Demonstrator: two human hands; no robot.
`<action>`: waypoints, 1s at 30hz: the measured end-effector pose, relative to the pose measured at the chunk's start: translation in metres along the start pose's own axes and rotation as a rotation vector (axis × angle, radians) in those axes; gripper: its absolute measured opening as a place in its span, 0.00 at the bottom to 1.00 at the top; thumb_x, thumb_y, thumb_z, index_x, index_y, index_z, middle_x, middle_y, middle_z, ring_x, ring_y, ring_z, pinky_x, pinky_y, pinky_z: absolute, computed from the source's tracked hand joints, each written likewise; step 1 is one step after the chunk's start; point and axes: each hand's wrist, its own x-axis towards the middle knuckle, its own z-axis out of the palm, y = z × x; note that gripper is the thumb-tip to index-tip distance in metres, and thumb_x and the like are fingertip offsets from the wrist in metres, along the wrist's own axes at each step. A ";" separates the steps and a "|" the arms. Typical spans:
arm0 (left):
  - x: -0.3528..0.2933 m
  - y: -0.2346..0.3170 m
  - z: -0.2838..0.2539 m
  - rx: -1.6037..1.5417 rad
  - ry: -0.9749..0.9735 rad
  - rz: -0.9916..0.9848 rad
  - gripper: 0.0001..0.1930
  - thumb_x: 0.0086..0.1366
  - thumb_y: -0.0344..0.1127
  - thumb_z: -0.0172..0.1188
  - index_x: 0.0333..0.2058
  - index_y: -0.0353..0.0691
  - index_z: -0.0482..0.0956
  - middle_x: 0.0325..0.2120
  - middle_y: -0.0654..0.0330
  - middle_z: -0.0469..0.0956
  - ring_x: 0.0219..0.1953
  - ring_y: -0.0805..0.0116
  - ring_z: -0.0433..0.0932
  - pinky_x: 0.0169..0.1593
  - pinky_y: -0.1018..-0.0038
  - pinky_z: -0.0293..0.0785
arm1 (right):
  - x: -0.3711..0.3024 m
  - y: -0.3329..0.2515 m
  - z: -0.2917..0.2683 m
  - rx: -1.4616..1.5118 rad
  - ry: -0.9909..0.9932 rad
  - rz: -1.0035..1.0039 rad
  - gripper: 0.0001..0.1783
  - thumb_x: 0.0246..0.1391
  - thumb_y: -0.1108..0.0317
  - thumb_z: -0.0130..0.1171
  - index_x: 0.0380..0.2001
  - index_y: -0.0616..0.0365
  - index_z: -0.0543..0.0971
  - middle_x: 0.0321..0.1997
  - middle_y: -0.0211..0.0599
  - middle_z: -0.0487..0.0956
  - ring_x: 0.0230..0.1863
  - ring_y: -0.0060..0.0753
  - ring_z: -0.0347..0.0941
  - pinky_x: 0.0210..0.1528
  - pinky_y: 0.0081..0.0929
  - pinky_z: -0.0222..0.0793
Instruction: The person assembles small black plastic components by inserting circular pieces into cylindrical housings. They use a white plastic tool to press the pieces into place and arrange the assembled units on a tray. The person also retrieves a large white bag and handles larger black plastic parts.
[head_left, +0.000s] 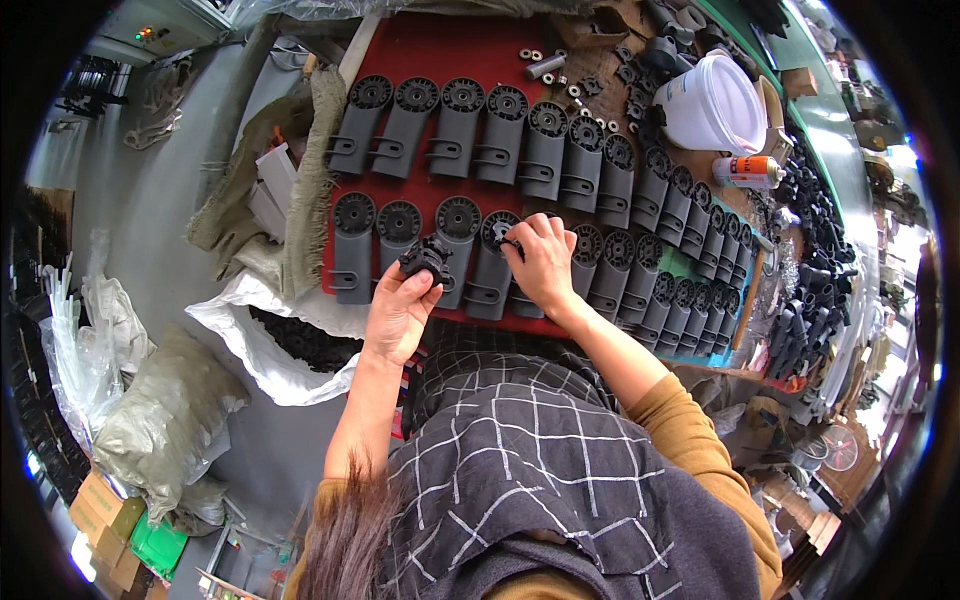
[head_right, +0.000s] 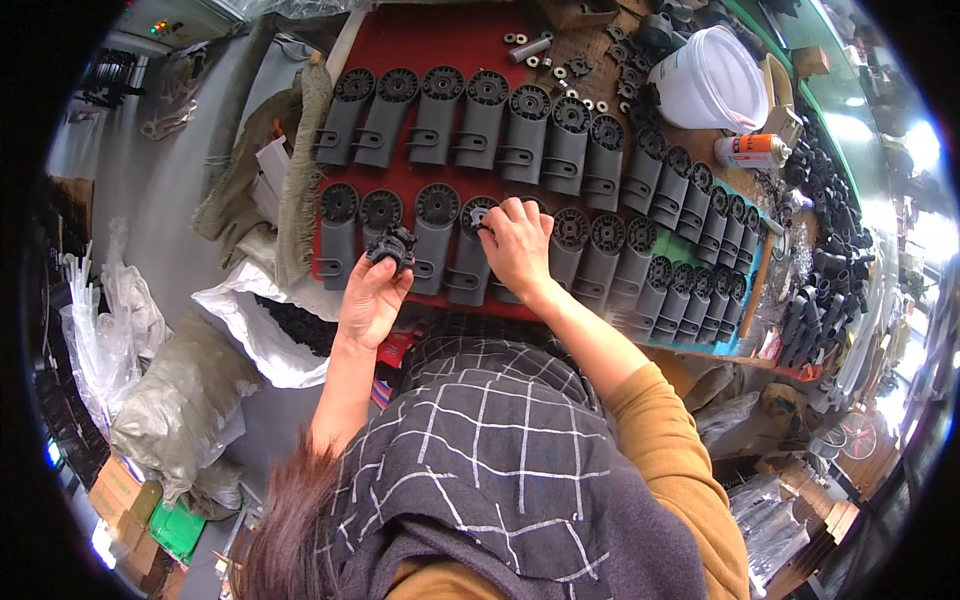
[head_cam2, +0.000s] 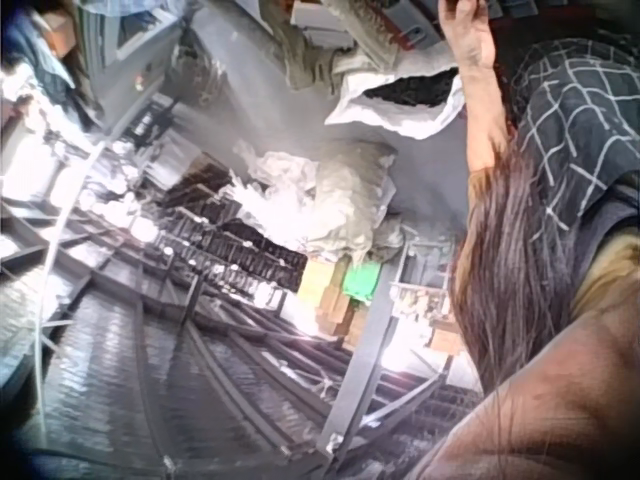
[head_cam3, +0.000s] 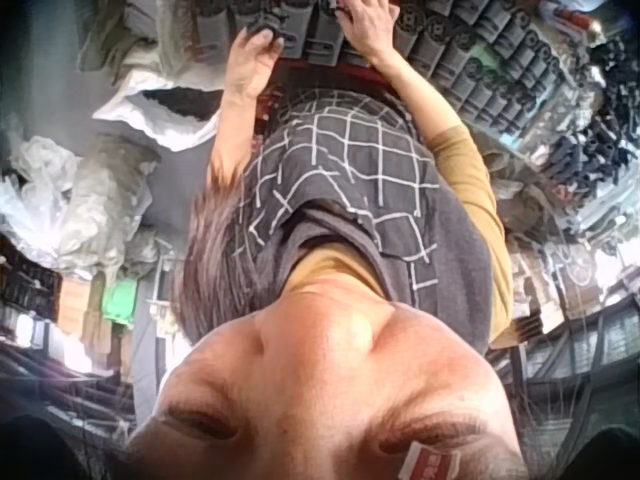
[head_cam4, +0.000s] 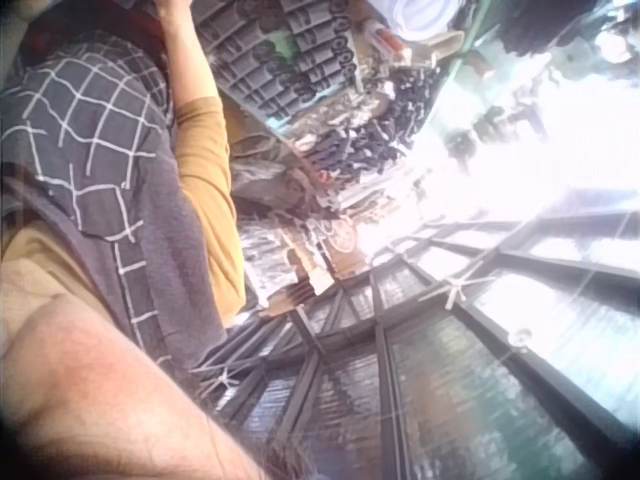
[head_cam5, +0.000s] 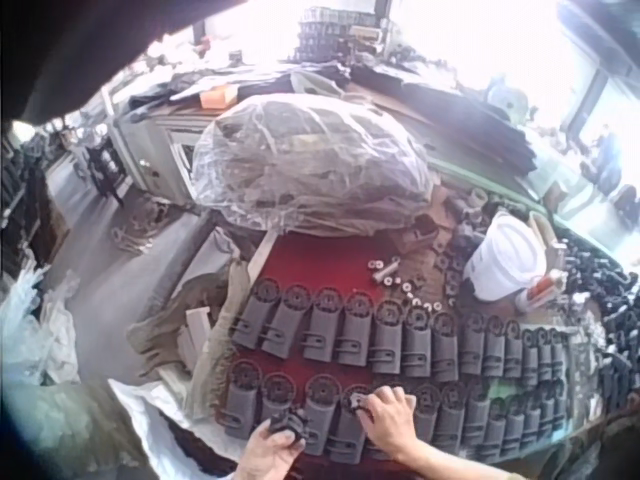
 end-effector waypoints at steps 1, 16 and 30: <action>0.000 0.000 0.001 0.006 0.010 0.002 0.12 0.59 0.26 0.61 0.42 0.42 0.76 0.38 0.65 0.79 0.41 0.74 0.77 0.47 0.76 0.76 | -0.001 0.000 0.004 -0.026 -0.012 0.018 0.10 0.40 0.65 0.67 0.29 0.48 0.77 0.36 0.28 0.71 0.44 0.37 0.65 0.44 0.36 0.56; 0.001 0.006 0.004 0.033 0.007 0.031 0.11 0.59 0.24 0.61 0.41 0.42 0.78 0.37 0.66 0.80 0.41 0.75 0.78 0.50 0.74 0.74 | 0.010 0.003 0.003 -0.146 -0.098 0.022 0.18 0.37 0.63 0.69 0.35 0.50 0.77 0.40 0.29 0.71 0.46 0.36 0.65 0.46 0.36 0.57; 0.005 -0.004 0.029 0.138 -0.049 -0.095 0.11 0.60 0.25 0.61 0.41 0.41 0.78 0.37 0.66 0.80 0.41 0.77 0.77 0.48 0.78 0.73 | 0.014 -0.043 -0.050 0.883 -0.286 0.253 0.11 0.53 0.63 0.60 0.34 0.60 0.81 0.34 0.36 0.75 0.42 0.33 0.69 0.45 0.28 0.64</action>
